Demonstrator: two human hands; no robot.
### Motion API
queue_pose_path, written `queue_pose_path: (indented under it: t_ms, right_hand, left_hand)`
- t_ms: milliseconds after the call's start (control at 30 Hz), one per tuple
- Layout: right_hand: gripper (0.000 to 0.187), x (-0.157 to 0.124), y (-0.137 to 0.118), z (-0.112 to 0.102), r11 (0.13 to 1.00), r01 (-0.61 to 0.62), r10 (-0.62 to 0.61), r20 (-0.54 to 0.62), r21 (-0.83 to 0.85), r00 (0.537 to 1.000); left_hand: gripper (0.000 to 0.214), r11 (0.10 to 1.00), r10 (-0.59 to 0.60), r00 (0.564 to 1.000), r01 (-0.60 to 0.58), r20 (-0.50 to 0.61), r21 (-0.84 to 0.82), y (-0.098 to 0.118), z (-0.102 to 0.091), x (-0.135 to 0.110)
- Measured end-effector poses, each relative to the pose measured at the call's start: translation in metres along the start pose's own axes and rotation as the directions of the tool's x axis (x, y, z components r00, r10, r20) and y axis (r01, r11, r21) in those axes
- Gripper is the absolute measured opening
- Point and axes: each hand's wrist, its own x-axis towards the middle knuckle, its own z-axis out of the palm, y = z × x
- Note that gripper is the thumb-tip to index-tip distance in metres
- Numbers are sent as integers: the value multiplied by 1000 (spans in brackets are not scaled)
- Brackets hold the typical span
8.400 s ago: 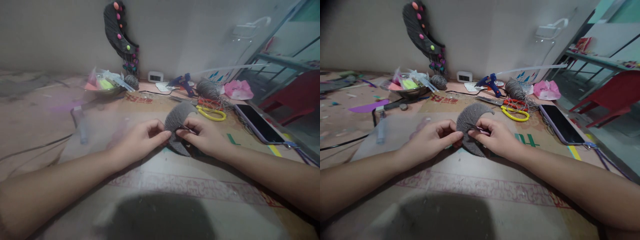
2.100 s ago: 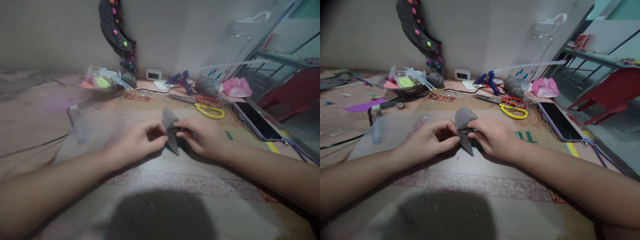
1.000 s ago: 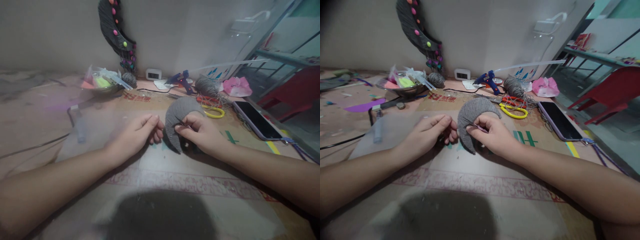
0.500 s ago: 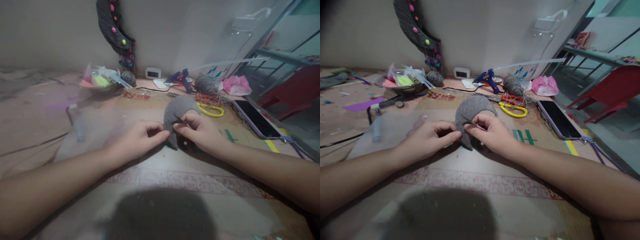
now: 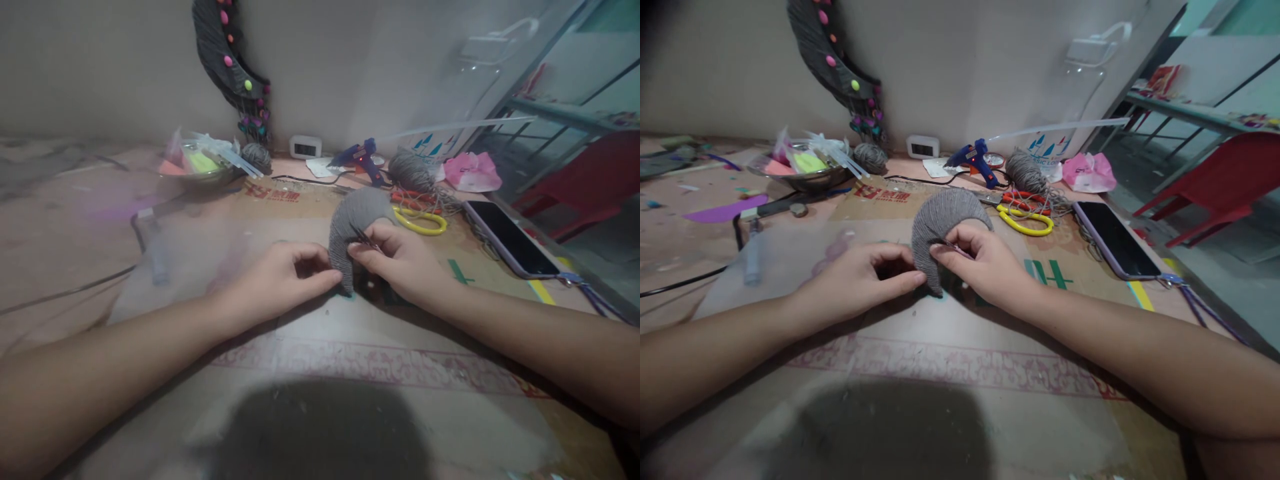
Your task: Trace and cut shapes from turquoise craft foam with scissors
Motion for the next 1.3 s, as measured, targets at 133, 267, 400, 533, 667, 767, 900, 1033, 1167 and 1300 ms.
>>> queue_pose_path:
  t_ms: [133, 267, 400, 533, 667, 767, 900, 1033, 1167, 1300]
  right_hand:
    - [32, 1, 8, -10, 930, 287, -281, 57, -229, 958]
    - [22, -2, 14, -15, 696, 513, -545, 96, -502, 833]
    - [22, -3, 14, -15, 547, 565, -621, 153, -618, 769]
    - [23, -2, 15, -14, 506, 559, -618, 176, -656, 766]
    - [24, -2, 18, -14, 461, 593, -656, 196, -660, 729]
    - [25, -2, 18, -14, 444, 597, -664, 202, -668, 720]
    - [26, -3, 18, -13, 433, 589, -656, 209, -682, 725]
    - [27, -3, 17, -13, 429, 585, -648, 216, -688, 730]
    - [30, -2, 18, -13, 424, 591, -651, 223, -686, 725]
    - [31, -2, 18, -13, 413, 599, -663, 224, -686, 714]
  left_hand:
    - [20, 991, -65, 995, 57, -69, -117, -3, 0, 2]
    - [20, 972, -97, 993, 80, -66, -221, -5, -1, 5]
    - [18, 969, -75, 996, 62, -45, -239, -8, 0, 5]
    - [17, 975, -58, 998, 49, -37, -216, -9, 1, 4]
    - [16, 978, -50, 998, 42, -33, -205, -8, 1, 3]
    - [16, 979, -53, 998, 46, -32, -199, -8, 1, 2]
    - [17, 983, -45, 998, 38, -33, -181, -9, 1, 2]
    - [17, 983, -40, 999, 34, -29, -179, -9, 2, 2]
    - [16, 983, -37, 999, 30, -31, -184, -9, 2, 1]
    - [17, 984, -30, 999, 25, -28, -177, -9, 2, 1]
